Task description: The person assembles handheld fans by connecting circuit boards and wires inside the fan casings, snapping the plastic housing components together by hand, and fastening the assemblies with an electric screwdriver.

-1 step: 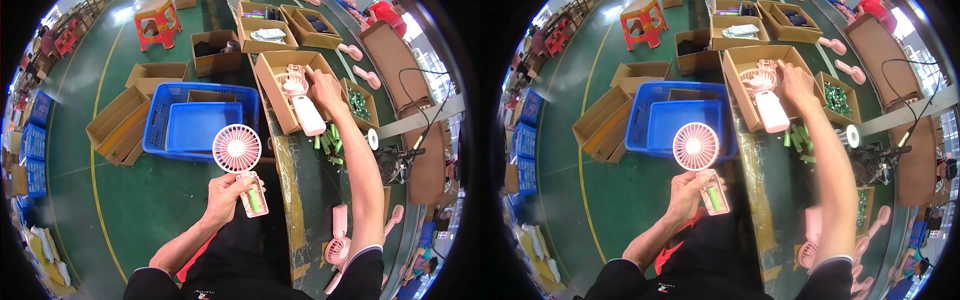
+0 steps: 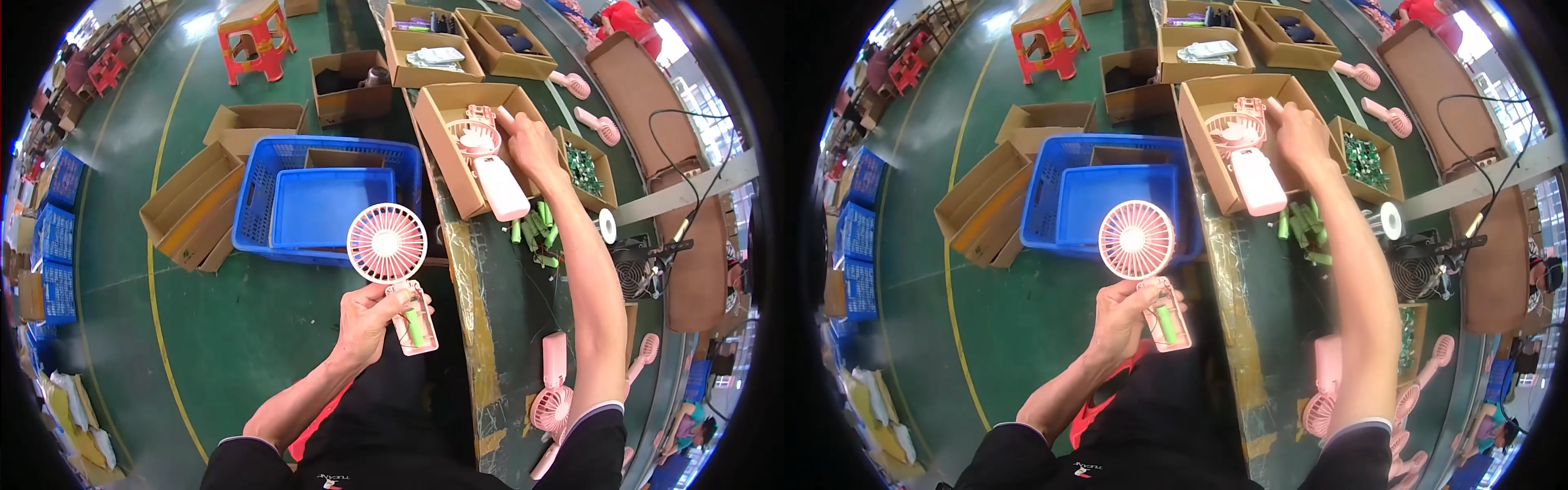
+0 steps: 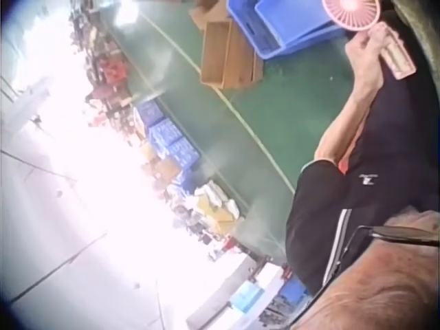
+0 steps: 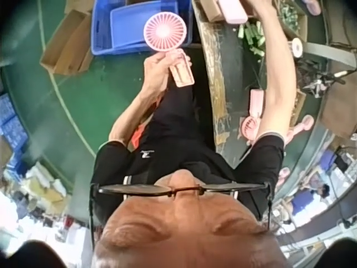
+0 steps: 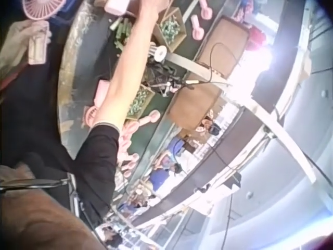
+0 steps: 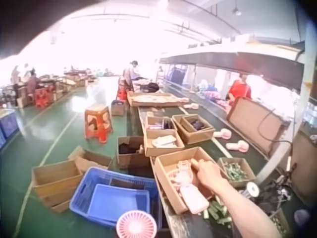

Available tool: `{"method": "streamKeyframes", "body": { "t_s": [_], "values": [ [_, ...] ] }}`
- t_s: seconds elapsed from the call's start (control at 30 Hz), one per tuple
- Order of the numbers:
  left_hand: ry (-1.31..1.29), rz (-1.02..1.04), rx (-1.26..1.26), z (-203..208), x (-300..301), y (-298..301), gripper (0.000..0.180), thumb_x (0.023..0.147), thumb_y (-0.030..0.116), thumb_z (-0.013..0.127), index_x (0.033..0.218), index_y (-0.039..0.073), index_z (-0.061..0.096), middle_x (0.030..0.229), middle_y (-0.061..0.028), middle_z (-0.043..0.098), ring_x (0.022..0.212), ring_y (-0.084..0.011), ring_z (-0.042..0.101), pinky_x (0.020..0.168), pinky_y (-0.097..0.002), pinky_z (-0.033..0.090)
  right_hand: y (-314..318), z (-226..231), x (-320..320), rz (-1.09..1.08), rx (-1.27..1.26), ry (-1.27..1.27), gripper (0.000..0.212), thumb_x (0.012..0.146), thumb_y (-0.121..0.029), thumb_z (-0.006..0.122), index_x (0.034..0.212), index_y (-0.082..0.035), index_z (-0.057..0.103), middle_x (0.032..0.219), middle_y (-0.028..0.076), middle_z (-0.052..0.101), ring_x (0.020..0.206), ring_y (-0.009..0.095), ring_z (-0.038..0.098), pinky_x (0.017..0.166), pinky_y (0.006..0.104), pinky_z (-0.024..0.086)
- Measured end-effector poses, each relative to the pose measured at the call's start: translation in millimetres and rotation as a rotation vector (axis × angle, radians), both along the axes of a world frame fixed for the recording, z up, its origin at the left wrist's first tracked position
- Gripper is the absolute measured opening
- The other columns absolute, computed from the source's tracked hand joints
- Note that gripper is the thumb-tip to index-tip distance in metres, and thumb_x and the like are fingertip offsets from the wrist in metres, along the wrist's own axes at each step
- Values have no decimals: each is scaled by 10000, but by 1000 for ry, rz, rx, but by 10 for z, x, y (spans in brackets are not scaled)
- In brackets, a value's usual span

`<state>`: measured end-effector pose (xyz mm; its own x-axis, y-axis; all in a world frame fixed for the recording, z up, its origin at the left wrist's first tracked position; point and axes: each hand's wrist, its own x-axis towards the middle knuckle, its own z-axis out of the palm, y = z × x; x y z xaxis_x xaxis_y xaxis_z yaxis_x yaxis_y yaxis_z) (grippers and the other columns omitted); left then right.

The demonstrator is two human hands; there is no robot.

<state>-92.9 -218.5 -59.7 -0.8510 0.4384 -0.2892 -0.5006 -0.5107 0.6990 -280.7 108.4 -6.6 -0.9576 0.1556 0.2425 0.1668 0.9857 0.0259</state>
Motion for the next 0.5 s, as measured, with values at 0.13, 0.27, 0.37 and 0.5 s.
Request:
{"method": "streamKeyframes", "body": {
  "t_s": [0.13,0.27,0.37,0.5],
  "values": [
    [27,-17,-8,82,155,16,208,919,92,595,1036,-74,639,941,-184,691,851,-293,706,786,-419,584,-185,486,529,168,-246,367,243,869,-93,569,1096,-12,598,933,258,637,880,439,633,736,473,484],
    [22,-71,-1,36,275,75,215,924,93,594,1045,-80,633,949,-188,689,863,-299,703,795,-420,582,-674,958,1441,235,-941,169,343,937,-138,589,1244,15,582,896,40,663,746,88,630,549,222,494],
    [74,-141,-1,133,441,150,233,932,100,588,1069,-84,625,965,-192,687,876,-300,701,800,-420,580,-820,1248,2330,220,-1071,-84,304,880,-86,644,1155,28,587,876,48,652,723,73,609,545,227,481],
    [133,-233,-4,196,757,271,229,931,89,585,1070,-87,630,970,-176,687,884,-280,699,800,-396,573,-841,1206,3497,-6,-1025,-280,318,794,7,718,1064,-11,550,824,16,627,692,40,564,572,191,431]
  ]
}}
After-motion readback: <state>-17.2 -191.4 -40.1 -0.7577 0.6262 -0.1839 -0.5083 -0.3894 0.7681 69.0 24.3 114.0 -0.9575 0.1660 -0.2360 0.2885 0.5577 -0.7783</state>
